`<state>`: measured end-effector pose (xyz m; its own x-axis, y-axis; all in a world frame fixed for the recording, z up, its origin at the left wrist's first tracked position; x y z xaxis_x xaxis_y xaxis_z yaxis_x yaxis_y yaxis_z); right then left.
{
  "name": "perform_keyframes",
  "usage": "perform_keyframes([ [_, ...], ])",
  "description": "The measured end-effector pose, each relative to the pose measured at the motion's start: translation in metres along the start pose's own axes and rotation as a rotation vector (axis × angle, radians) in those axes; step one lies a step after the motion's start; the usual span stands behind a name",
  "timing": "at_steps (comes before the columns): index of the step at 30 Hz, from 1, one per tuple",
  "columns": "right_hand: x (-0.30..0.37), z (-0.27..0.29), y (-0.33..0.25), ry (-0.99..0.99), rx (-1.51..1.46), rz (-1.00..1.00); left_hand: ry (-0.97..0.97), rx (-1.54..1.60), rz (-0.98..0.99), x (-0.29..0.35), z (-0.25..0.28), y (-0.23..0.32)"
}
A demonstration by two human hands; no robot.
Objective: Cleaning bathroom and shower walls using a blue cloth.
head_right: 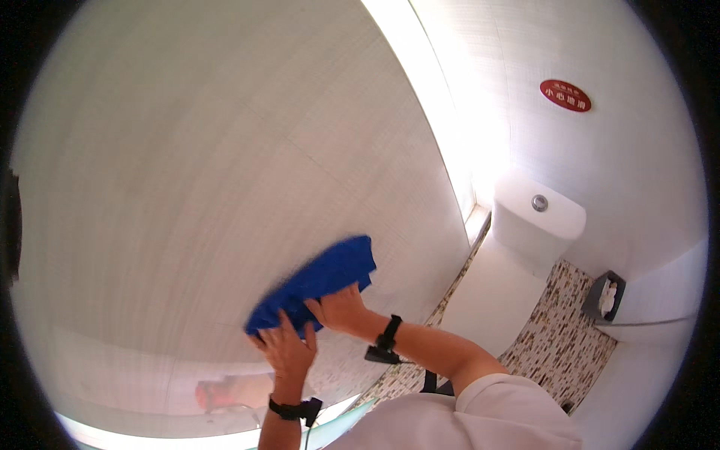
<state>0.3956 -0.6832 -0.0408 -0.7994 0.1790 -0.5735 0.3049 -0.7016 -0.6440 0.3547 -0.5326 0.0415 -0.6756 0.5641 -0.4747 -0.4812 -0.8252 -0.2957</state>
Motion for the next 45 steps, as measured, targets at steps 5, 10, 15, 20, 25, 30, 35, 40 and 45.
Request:
perform_keyframes([
  [5, -0.128, 0.088, -0.014, 0.354, 0.169, 0.189, 0.271, -0.052, 0.069, -0.111, 0.062, 0.014],
  [10, -0.221, 0.172, 0.004, 0.619, 0.269, 0.193, 0.376, -0.018, 0.084, -0.227, 0.098, 0.063],
  [15, -0.267, 0.210, 0.076, 0.726, 0.321, 0.106, 0.444, -0.008, -0.209, -0.304, 0.089, 0.105],
  [20, -0.237, 0.191, 0.191, 0.708, 0.654, 0.088, 0.335, -0.014, -0.438, -0.336, 0.029, 0.159],
  [25, -0.145, 0.102, 0.287, 0.607, 0.472, -0.157, 0.147, -0.057, -0.633, -0.299, -0.044, 0.200],
  [30, -0.026, 0.010, 0.287, 0.226, 0.417, -0.434, -0.011, -0.085, -0.740, -0.213, -0.102, 0.185],
  [35, 0.007, -0.006, 0.169, 0.450, 0.071, -0.181, -0.093, 0.011, -0.650, -0.117, -0.104, 0.125],
  [40, -0.029, 0.007, 0.125, 0.441, 0.105, -0.098, -0.013, 0.167, -0.315, -0.089, -0.051, 0.076],
  [45, -0.160, 0.107, 0.052, 0.616, 0.193, 0.144, 0.297, 0.018, -0.148, -0.159, 0.058, 0.041],
])
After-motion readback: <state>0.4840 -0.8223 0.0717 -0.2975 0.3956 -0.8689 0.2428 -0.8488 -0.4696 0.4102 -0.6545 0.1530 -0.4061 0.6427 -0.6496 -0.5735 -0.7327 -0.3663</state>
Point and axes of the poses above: each hand's wrist, its own x-axis away from the middle knuckle, its own z-axis out of the back of the hand, y = z × x, the point moved 2 cm from there along -x, towards the middle knuckle, and after that the axes turned 12 degrees about x, right-handed, at the moved point
